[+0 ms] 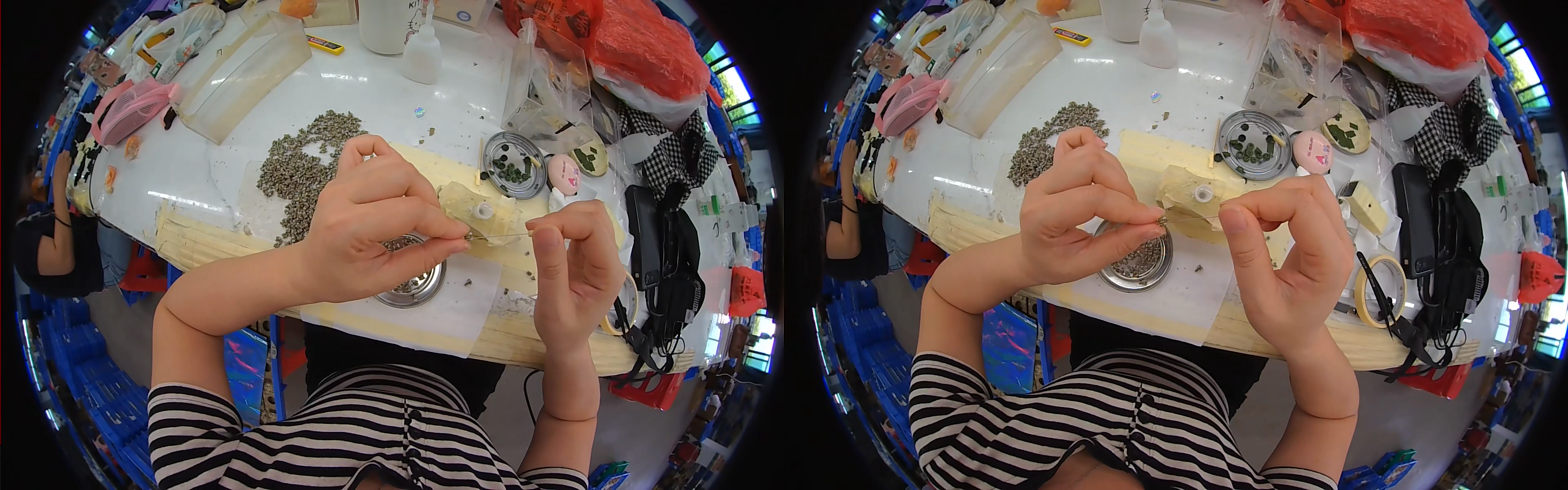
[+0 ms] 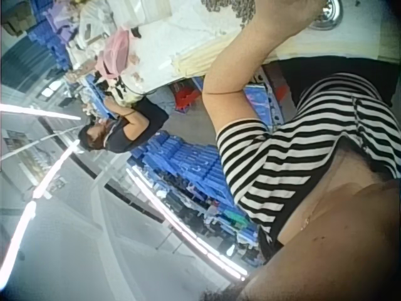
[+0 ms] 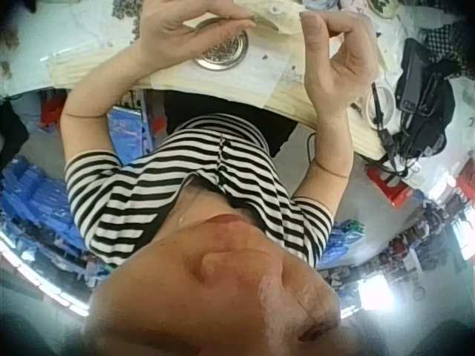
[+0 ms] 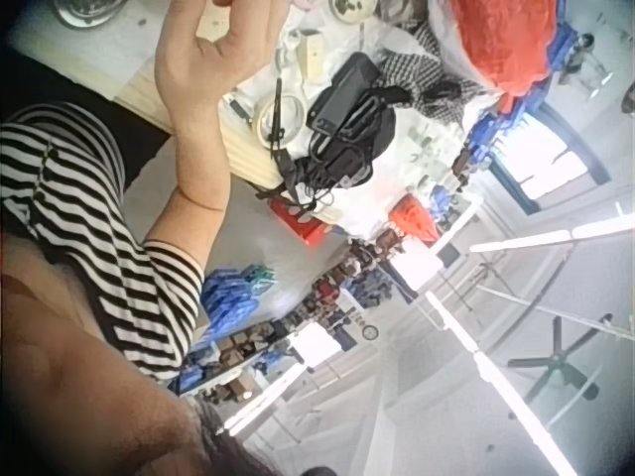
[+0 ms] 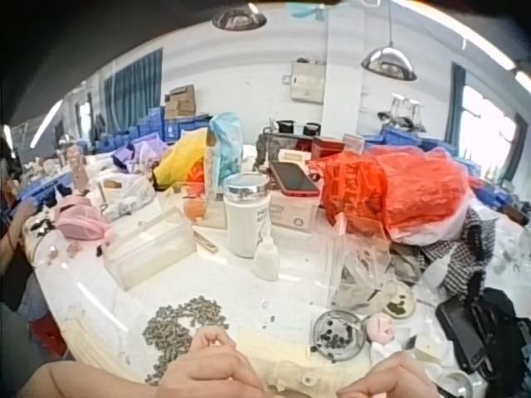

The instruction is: The person picks up a small metal pin and a small circular component from a tray on a crowded workbench. They use their hands to carefully insert the pin into the center of the component, then place the assembled unit into a separate container.

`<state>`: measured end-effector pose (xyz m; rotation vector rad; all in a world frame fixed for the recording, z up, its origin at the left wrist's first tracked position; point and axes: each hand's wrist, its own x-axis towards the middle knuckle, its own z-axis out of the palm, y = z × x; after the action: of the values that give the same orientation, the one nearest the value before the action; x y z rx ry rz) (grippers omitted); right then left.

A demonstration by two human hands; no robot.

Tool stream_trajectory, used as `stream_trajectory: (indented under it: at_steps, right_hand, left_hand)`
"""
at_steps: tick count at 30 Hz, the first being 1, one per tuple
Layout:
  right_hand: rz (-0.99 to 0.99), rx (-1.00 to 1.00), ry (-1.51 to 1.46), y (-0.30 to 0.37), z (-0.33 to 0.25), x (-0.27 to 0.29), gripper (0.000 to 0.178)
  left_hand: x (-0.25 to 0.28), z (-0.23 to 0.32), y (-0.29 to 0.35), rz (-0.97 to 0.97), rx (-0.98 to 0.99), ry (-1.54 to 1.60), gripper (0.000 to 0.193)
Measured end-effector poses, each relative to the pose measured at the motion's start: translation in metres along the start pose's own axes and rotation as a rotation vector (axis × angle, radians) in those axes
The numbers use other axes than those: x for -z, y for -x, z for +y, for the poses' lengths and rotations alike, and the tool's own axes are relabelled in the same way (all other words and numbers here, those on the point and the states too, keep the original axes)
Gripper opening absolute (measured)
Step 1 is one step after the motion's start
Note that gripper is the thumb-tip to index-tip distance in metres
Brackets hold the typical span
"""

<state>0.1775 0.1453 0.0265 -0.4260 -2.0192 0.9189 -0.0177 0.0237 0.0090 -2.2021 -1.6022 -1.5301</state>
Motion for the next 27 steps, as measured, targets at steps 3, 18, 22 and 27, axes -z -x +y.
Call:
stream_trajectory:
  at_steps: [3,18,22,27]
  right_hand:
    - [0.025,0.009,0.080,-0.003,0.001,0.002,0.010]
    - [-0.061,0.167,0.304,0.001,-0.006,-0.002,0.020]
    - [-0.190,0.100,0.106,0.004,-0.012,-0.006,0.021]
    - [-0.246,-0.085,-0.148,0.006,-0.009,-0.009,0.016]
  left_hand:
    - [0.000,0.000,0.000,0.004,-0.002,-0.003,0.017]
    - [0.000,-0.002,0.000,0.022,-0.052,-0.008,0.022]
    - [0.000,-0.002,0.000,0.027,-0.068,-0.008,0.024]
    - [0.001,-0.003,0.001,0.027,-0.075,-0.001,0.027]
